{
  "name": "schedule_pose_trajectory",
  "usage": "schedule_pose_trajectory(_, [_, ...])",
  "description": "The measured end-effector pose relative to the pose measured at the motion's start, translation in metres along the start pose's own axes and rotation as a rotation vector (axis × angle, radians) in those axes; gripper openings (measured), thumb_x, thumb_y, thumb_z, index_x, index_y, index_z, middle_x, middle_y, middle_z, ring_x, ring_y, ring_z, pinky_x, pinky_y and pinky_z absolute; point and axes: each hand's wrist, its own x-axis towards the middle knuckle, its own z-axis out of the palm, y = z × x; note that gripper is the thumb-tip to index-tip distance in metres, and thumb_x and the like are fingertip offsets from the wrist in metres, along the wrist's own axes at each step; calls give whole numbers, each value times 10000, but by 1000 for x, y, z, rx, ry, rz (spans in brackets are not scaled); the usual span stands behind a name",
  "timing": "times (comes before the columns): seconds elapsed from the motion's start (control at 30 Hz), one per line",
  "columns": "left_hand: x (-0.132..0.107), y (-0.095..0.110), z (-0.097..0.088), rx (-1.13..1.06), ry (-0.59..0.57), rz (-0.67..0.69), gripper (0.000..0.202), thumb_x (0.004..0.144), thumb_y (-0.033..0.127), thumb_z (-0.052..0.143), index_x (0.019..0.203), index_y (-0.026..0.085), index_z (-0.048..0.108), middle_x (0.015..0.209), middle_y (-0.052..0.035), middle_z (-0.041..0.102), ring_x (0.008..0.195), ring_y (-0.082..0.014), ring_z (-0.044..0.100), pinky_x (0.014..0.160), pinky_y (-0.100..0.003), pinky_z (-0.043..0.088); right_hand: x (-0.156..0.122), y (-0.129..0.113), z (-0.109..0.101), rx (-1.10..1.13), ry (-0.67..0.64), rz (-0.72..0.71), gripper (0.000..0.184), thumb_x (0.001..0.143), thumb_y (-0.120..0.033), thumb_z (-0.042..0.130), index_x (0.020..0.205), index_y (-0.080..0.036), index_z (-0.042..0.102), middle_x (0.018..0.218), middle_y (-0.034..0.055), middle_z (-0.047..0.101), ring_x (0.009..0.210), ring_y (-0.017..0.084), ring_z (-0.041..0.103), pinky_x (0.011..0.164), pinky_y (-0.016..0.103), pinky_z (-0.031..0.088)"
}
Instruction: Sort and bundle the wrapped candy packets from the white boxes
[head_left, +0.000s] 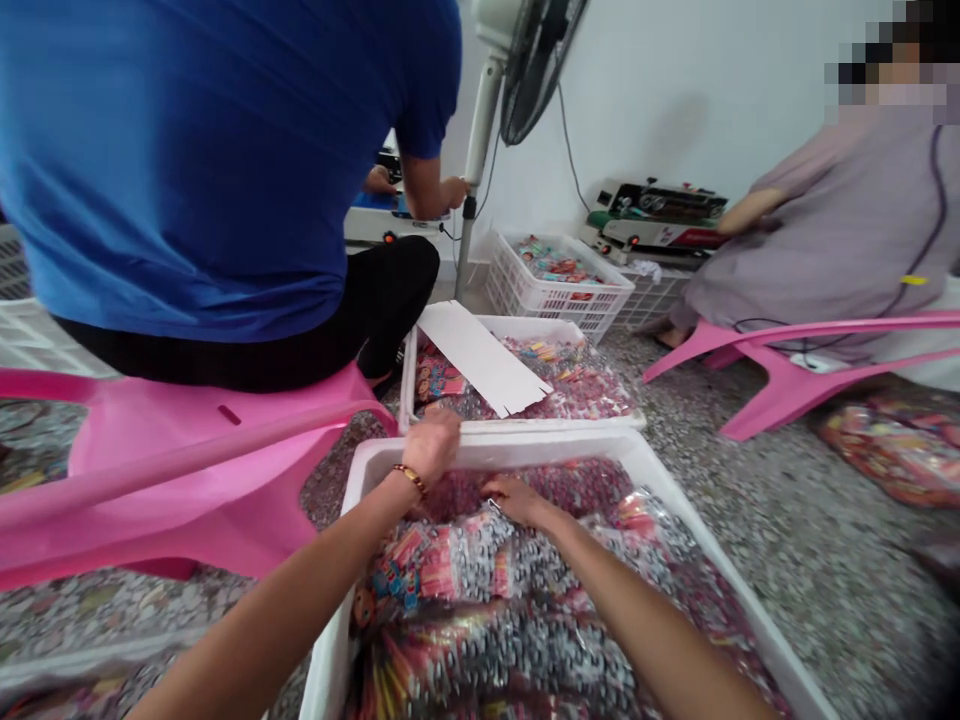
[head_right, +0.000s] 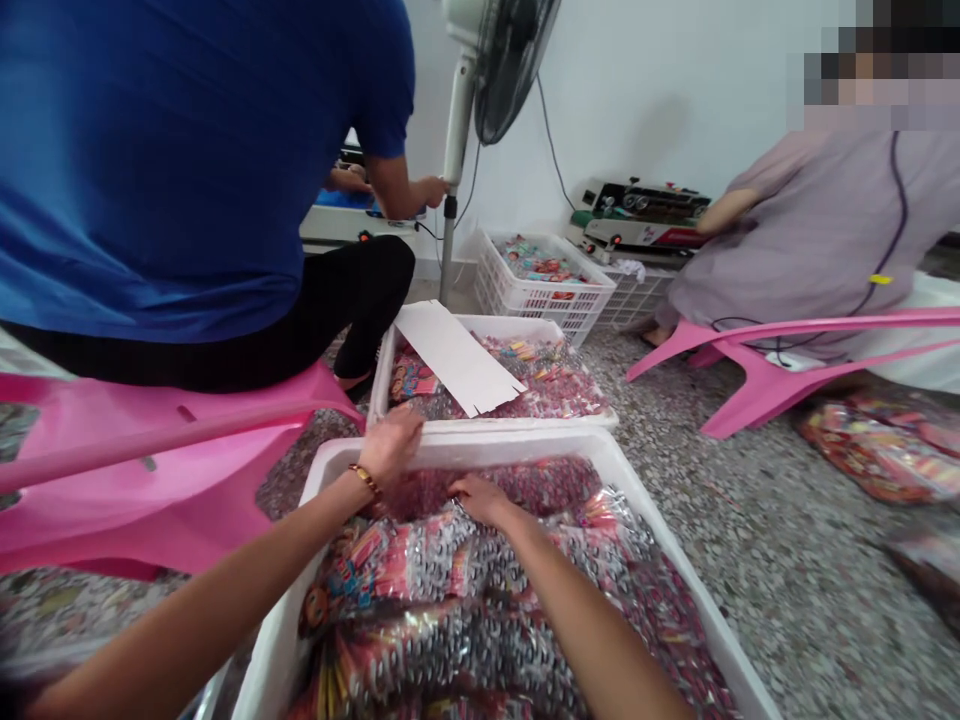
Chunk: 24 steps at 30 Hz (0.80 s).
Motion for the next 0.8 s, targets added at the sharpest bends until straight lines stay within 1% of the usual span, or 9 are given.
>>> schedule_pose_trajectory(0.07, [8,-16,2,1,51,-87,325,980,241,375,1131,178,656,1088,-118,679,1094,-253,578,898,-346,486,-3,0,1,-9,-2,19,419,849,-120,460,1150,-226,730,1182,66,693,1122,208,622,1014,330,438])
schedule_pose_trajectory(0.17, [25,-33,15,33,-53,-145,373,986,284,351,1160,144,650,1206,-150,661,1126,-300,579,926,-412,472,-6,0,2,-17,-5,40,404,871,-159,477,1185,-245,717,1211,63,671,1130,208,614,1005,324,441])
schedule_pose_trajectory(0.23, [35,-36,24,52,-97,-155,392,985,291,345,1236,156,615,1339,-152,608,1177,-319,572,956,-464,446,-8,0,1,-21,3,31,403,888,-173,468,1205,-240,707,1214,67,665,1127,200,614,1007,316,439])
schedule_pose_trajectory(0.3, [42,-36,31,37,-157,-148,402,984,284,334,1283,202,591,1390,-121,588,1201,-308,578,981,-485,420,-10,0,1,-13,18,4,405,894,-168,456,1204,-242,706,1212,59,665,1140,188,608,1023,307,430])
schedule_pose_trajectory(0.4, [46,-35,30,27,-262,-138,403,980,283,318,1233,230,627,1363,-94,620,1193,-301,601,992,-487,409,-13,-1,0,7,38,-19,403,888,-158,450,1175,-254,717,1196,41,678,1144,178,610,1031,304,429])
schedule_pose_trajectory(0.47, [48,-35,25,30,-298,-157,421,977,290,311,1258,240,621,1355,-98,626,1200,-311,602,1002,-491,405,-14,-2,-1,7,37,-13,397,891,-165,446,1165,-247,721,1189,45,686,1131,184,621,1021,312,439])
schedule_pose_trajectory(0.6, [55,-37,21,-31,-259,-310,442,964,366,364,1330,239,578,1290,-108,668,1185,-301,619,988,-428,435,-14,-5,-6,11,20,-20,395,879,-172,461,1176,-228,715,1209,56,690,1140,198,623,1025,323,437])
schedule_pose_trajectory(0.7, [60,-37,26,-48,-206,-382,395,920,401,455,1209,209,644,1242,-106,687,1149,-289,633,991,-411,437,-14,-4,-8,53,25,-25,408,859,-156,473,1182,-229,712,1204,42,701,1128,186,633,1011,295,445])
schedule_pose_trajectory(0.8, [60,-36,31,-16,-140,-361,363,904,425,466,1073,202,697,1222,-116,682,1131,-300,629,997,-437,433,-18,-4,-10,123,72,-26,427,851,-140,461,1190,-217,709,1158,42,722,1063,176,661,952,269,477])
